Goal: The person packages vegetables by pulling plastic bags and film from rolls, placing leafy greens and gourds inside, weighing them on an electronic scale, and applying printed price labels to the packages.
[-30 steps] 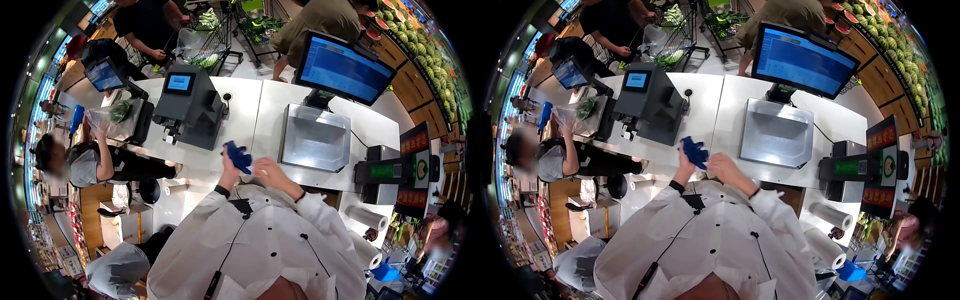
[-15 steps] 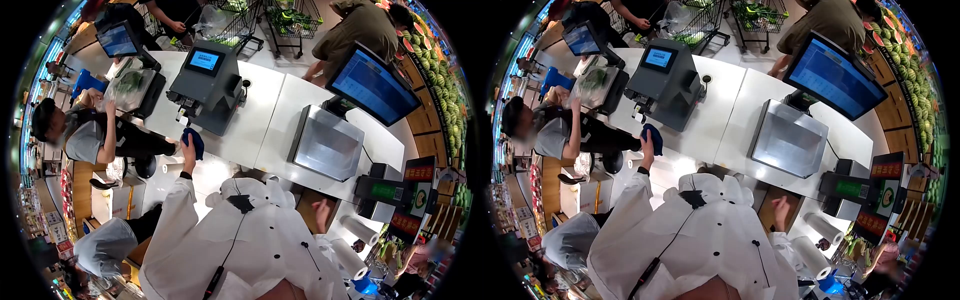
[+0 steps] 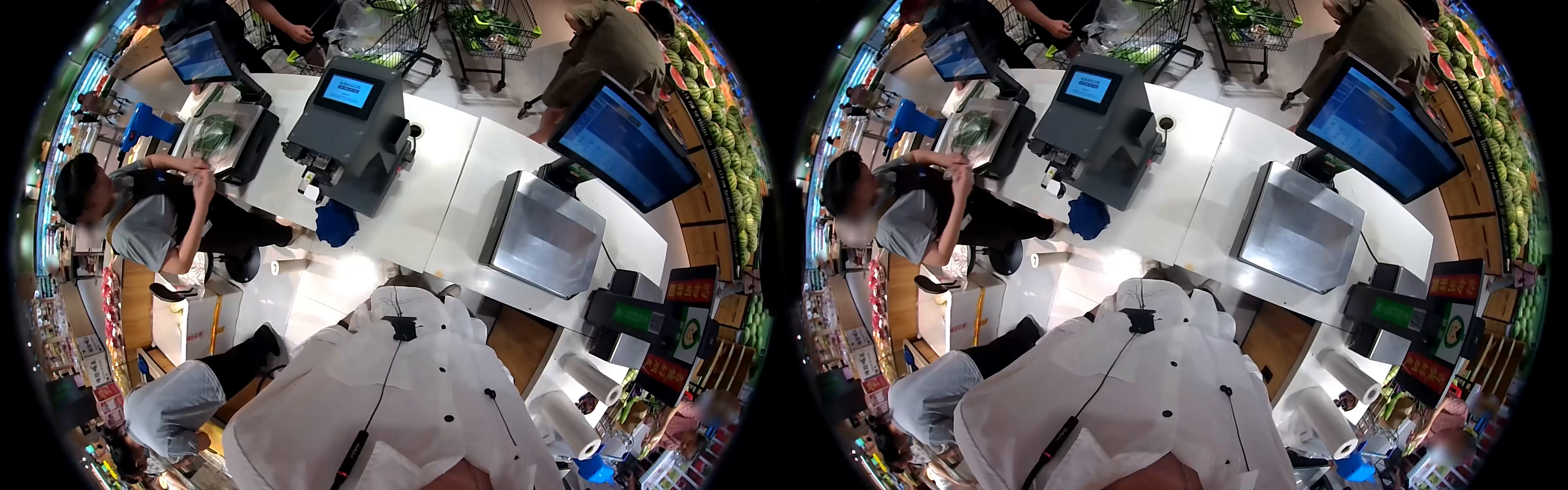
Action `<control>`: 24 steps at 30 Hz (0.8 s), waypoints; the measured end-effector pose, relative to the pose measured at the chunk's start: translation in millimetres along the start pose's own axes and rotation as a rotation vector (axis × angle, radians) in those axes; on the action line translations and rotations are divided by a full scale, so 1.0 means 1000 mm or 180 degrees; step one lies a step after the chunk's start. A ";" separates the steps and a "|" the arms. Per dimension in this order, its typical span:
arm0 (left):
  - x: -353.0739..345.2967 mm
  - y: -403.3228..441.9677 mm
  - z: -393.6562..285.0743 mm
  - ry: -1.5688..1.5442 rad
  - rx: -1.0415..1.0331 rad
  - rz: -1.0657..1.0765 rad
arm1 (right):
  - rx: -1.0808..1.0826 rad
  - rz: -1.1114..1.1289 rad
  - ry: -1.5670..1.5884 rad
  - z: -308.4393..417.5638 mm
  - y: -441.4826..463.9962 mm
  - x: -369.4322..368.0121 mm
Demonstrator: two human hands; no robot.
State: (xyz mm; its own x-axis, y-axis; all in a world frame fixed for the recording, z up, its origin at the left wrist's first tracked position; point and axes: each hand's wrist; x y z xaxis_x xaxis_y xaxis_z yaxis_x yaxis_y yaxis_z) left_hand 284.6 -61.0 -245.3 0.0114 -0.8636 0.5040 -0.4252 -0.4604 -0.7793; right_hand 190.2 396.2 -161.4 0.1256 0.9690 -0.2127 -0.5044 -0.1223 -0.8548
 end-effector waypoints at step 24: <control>0.039 -0.004 -0.046 -0.0242 -0.0155 0.0256 | -0.0419 0.2554 -0.4812 0.267 -0.306 -0.176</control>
State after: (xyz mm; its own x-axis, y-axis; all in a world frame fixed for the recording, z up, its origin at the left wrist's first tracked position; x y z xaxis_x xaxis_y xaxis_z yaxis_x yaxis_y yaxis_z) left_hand 244.8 -83.2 -205.1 0.0434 -0.9113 0.4095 -0.4709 -0.3801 -0.7961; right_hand 94.5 320.5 263.9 -0.9990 -0.0220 -0.0389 0.0445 -0.5816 -0.8123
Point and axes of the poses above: each hand's wrist, its own y-axis towards the middle knuckle, its own x-axis out of the back of the hand, z = x × y, and after that the axes turned 2 degrees about -y, right-handed
